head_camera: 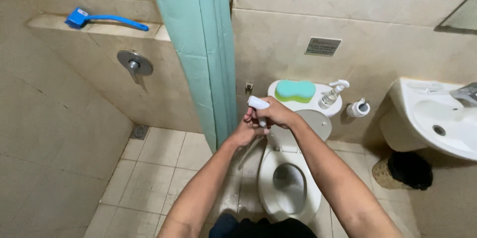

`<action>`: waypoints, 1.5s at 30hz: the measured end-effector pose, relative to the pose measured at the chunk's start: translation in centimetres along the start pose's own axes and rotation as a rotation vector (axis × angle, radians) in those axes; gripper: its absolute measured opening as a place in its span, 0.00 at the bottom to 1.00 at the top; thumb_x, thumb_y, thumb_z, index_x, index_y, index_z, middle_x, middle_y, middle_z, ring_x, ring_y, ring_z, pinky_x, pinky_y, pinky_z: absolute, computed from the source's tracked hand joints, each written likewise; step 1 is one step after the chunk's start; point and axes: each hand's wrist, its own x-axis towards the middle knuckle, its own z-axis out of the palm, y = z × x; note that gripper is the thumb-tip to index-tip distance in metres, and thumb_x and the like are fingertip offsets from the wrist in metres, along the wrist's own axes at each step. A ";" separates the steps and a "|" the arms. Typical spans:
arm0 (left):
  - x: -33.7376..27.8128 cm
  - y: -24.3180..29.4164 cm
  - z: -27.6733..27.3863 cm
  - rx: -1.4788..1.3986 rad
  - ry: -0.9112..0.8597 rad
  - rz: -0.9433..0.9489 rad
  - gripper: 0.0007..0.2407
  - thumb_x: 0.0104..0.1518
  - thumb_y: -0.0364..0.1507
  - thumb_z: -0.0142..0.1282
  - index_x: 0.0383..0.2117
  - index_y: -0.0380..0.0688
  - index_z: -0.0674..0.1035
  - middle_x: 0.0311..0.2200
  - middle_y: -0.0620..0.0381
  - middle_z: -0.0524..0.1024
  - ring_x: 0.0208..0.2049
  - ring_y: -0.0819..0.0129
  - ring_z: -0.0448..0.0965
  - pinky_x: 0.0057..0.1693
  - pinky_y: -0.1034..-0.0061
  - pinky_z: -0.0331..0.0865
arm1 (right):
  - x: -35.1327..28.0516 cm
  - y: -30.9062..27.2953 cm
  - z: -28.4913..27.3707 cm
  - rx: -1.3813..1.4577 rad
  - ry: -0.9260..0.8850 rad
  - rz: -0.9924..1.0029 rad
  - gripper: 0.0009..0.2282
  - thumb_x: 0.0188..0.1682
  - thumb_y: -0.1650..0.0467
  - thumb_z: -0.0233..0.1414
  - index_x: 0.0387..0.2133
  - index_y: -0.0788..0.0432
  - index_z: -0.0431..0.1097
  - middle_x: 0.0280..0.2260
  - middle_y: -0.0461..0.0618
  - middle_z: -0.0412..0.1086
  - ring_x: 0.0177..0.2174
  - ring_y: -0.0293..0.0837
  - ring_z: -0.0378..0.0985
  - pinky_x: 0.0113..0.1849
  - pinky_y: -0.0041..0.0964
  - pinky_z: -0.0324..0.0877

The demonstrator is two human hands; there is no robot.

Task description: The person cleans a toilet by first opening the lid and using a handheld bidet sprayer to rinse the bowl. After rinsing, they place the sprayer back on its wall mount. The person then picks up a spray bottle, sprays the toilet seat and lid, and wipes the surfaces with their hands before closing the lid.

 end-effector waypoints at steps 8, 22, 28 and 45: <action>3.8 -0.2 -3.9 0.112 0.060 -0.096 0.14 0.51 0.18 0.63 0.45 0.39 0.79 0.42 0.60 0.81 0.45 0.72 0.79 0.56 0.73 0.71 | 5.5 0.0 -2.4 -0.085 0.145 0.000 0.07 0.46 0.74 0.55 0.37 0.62 0.74 0.34 0.48 0.78 0.31 0.38 0.79 0.29 0.34 0.72; 13.6 -3.6 -10.8 -0.071 -0.059 0.019 0.10 0.57 0.16 0.55 0.44 0.35 0.80 0.43 0.57 0.81 0.46 0.71 0.80 0.55 0.75 0.74 | 13.0 -1.0 -3.2 -0.453 0.836 0.016 0.13 0.40 0.71 0.64 0.39 0.59 0.76 0.30 0.55 0.79 0.32 0.45 0.85 0.35 0.40 0.77; 14.8 -2.9 -11.5 -0.126 -0.101 -0.031 0.08 0.58 0.17 0.51 0.40 0.39 0.79 0.40 0.61 0.80 0.43 0.75 0.78 0.51 0.77 0.72 | 15.3 1.4 -5.6 -0.502 0.811 -0.033 0.11 0.39 0.74 0.63 0.36 0.61 0.76 0.28 0.55 0.80 0.29 0.44 0.84 0.34 0.39 0.76; 22.0 -12.4 -16.2 0.339 0.333 -0.049 0.06 0.60 0.24 0.59 0.41 0.40 0.84 0.37 0.63 0.82 0.41 0.76 0.77 0.49 0.77 0.71 | 23.5 10.7 -14.0 -0.584 0.792 -0.158 0.19 0.34 0.73 0.59 0.42 0.61 0.76 0.38 0.63 0.76 0.39 0.62 0.79 0.41 0.50 0.74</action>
